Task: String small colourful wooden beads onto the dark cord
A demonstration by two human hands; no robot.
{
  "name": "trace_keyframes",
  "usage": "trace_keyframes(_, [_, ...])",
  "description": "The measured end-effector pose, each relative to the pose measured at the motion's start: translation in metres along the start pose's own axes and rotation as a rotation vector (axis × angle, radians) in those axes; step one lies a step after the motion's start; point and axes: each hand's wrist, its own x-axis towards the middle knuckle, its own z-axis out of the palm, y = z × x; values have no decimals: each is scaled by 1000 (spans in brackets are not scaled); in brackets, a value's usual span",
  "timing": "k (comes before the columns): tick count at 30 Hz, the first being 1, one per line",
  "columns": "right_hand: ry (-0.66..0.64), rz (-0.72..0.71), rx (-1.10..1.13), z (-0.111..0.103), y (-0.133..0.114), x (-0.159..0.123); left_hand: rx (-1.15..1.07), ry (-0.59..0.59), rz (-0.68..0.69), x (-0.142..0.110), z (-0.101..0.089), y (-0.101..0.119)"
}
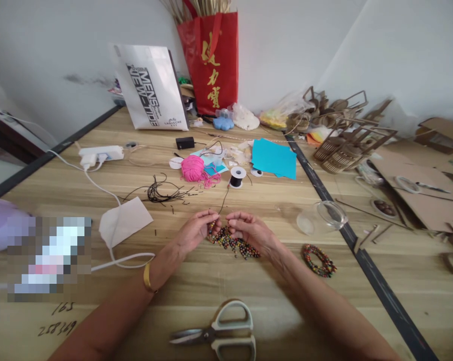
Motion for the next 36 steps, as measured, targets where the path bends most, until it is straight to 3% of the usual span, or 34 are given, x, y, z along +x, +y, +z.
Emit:
trace_keyframes(5, [-25, -20, -78, 6, 0, 7, 45, -36, -3, 0, 1, -1])
trace_keyframes(12, [-9, -97, -126, 9, 5, 27, 95, -11, 2, -1, 3, 0])
trace_keyframes(21, [-31, -94, -149, 9, 3, 30, 137, 16, 9, -1, 1, 0])
trace_keyframes(36, [43, -154, 142, 18, -2, 26, 242, -29, 74, -2, 2, -1])
